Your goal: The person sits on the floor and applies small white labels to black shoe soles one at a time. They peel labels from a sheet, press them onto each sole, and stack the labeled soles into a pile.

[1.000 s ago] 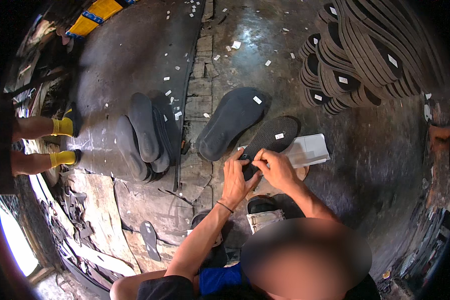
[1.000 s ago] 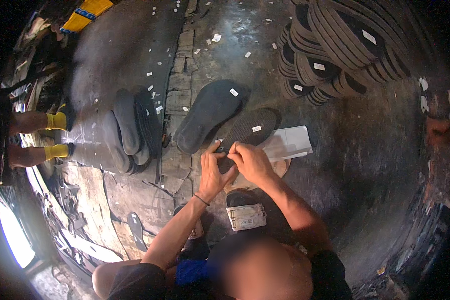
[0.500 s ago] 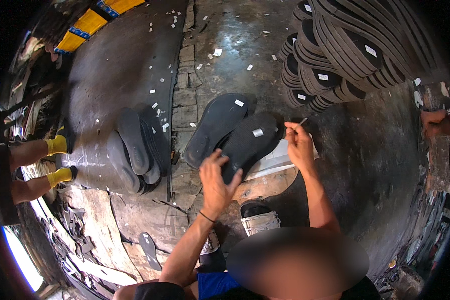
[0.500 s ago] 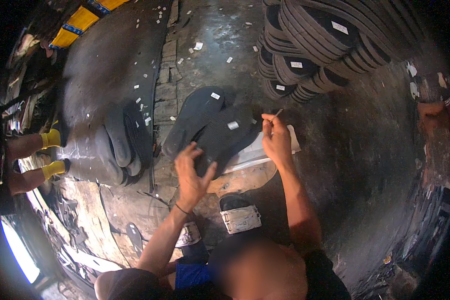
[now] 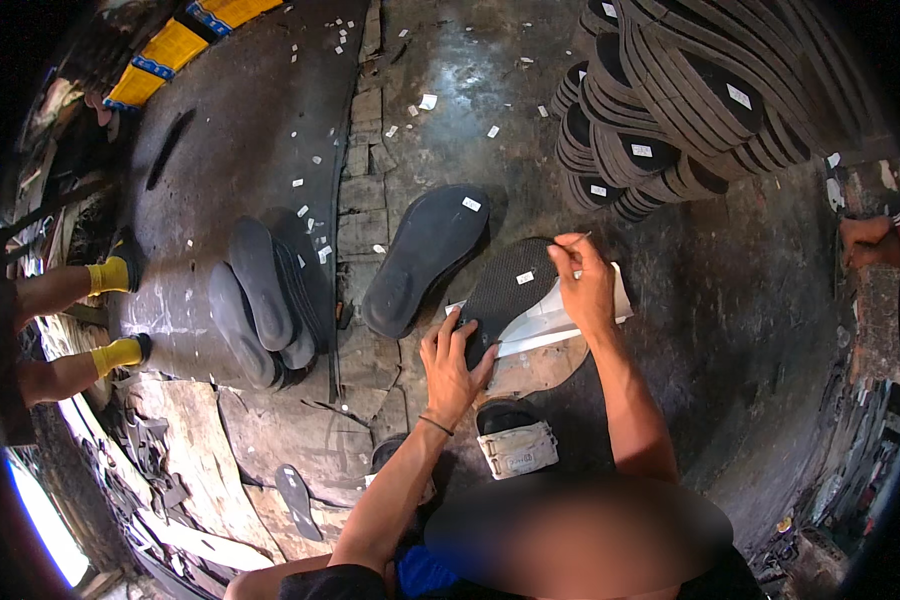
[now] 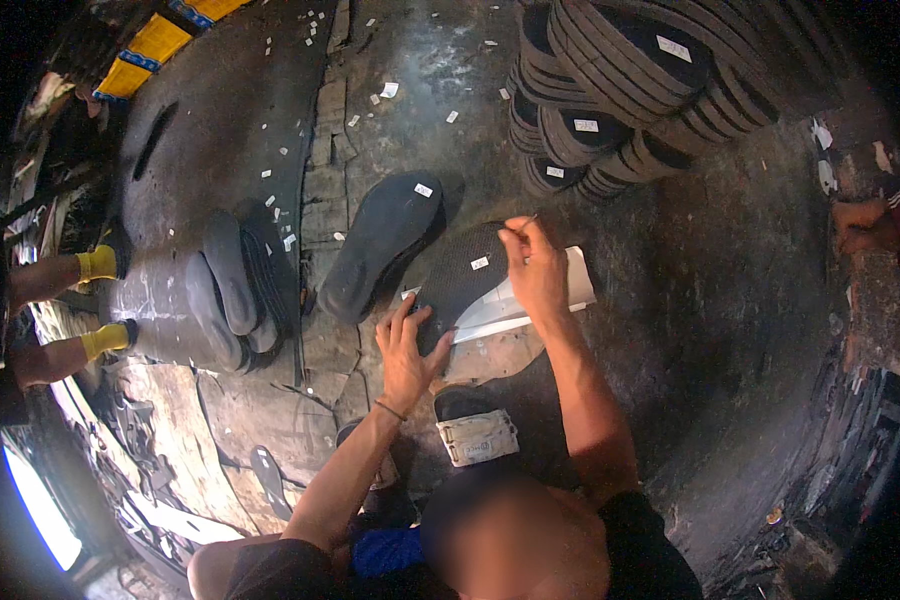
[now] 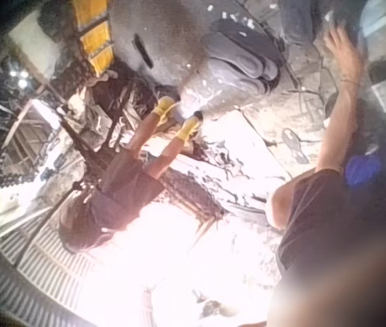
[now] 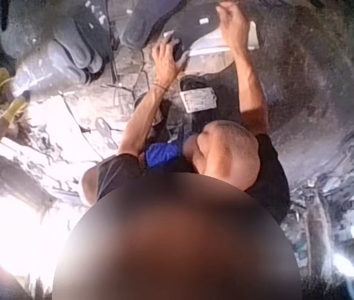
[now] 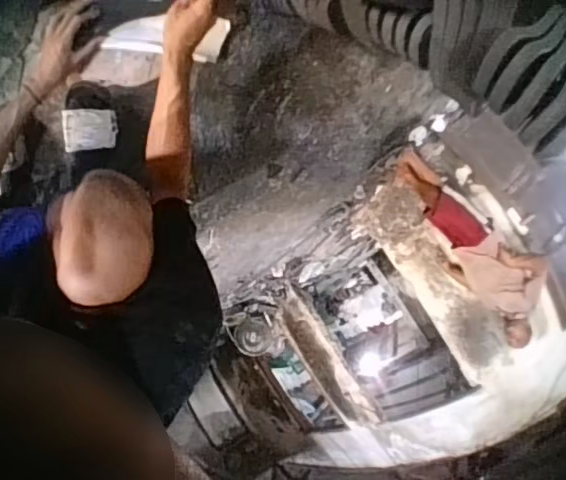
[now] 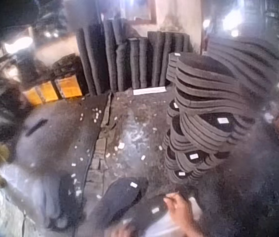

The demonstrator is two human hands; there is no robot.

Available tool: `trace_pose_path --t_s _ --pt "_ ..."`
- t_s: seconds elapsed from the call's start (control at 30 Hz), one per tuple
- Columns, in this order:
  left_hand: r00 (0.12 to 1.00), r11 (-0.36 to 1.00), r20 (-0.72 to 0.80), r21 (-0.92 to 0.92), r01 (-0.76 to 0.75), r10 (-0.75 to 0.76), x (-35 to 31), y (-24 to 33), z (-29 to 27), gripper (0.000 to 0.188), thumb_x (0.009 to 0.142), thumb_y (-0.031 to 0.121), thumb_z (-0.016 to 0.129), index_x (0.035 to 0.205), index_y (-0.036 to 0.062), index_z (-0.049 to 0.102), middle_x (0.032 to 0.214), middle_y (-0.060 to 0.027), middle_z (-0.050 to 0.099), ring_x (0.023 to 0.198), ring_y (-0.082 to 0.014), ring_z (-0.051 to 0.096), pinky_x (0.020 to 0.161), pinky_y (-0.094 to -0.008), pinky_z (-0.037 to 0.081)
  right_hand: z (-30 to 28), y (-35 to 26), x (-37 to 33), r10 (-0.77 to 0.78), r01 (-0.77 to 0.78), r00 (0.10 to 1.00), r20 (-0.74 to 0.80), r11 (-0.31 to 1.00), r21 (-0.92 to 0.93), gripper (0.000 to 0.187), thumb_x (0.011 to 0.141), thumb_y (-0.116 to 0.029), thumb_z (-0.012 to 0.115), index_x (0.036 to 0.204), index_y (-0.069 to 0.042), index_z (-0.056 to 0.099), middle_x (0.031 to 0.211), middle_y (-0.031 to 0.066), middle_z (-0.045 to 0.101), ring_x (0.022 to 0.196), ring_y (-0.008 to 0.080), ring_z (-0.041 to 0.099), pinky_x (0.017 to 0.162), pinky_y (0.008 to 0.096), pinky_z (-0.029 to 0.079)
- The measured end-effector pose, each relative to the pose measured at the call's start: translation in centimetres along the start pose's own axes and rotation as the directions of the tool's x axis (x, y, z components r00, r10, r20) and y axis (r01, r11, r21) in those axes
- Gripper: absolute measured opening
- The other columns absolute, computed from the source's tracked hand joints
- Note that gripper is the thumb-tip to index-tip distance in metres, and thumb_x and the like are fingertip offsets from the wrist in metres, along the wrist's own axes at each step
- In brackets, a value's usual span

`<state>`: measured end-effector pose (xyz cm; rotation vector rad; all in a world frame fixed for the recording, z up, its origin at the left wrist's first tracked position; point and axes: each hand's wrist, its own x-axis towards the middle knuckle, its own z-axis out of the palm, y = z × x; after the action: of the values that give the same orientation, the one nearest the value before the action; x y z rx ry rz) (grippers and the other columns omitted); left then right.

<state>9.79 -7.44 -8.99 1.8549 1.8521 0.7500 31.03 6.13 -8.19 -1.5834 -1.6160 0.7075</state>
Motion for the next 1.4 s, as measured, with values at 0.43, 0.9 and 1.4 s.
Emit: trace_pose_path --t_s 0.43,0.9,1.4 --pt "0.999 0.992 -0.032 -0.123 -0.028 0.025 -0.4 -1.3 1.0 0.059 0.078 0.02 0.089 0.121 0.0038 0.051 0.148 -0.0216 0.049 0.133 -0.0421 0.044 0.111 -0.0545 0.036 6.0 -6.8 -4.2 -0.122 0.052 0.877 0.464 0.986 0.16 0.017 0.098 -0.016 0.072 0.099 0.0 0.066 0.088 0.0151 0.074 0.074 0.0308 0.072 0.065 0.038 0.054" --pt "0.99 0.993 -0.091 -0.018 -0.113 0.111 1.6 0.3 -3.5 0.058 0.077 0.02 0.088 0.121 0.0031 0.054 0.146 -0.0202 0.054 0.129 -0.0409 0.05 0.11 -0.0509 0.038 0.6 -5.7 -6.0 -0.038 -0.05 0.967 0.251 0.94 0.337 0.011 0.096 -0.01 0.075 0.1 -0.002 0.07 0.087 0.0035 0.072 0.078 0.0109 0.066 0.069 0.0276 0.051" --pt "0.95 0.953 0.102 0.103 0.286 -0.296 14.0 -4.3 -9.8 0.084 0.092 0.06 0.068 0.142 -0.0048 0.053 0.132 -0.028 0.065 0.124 -0.0451 0.061 0.105 -0.0486 0.048 3.4 -3.4 -4.1 -0.09 0.045 0.982 0.166 0.966 0.254 0.046 0.099 -0.027 0.072 0.134 -0.003 0.054 0.103 0.0119 0.067 0.09 0.0218 0.065 0.078 0.0378 0.053"
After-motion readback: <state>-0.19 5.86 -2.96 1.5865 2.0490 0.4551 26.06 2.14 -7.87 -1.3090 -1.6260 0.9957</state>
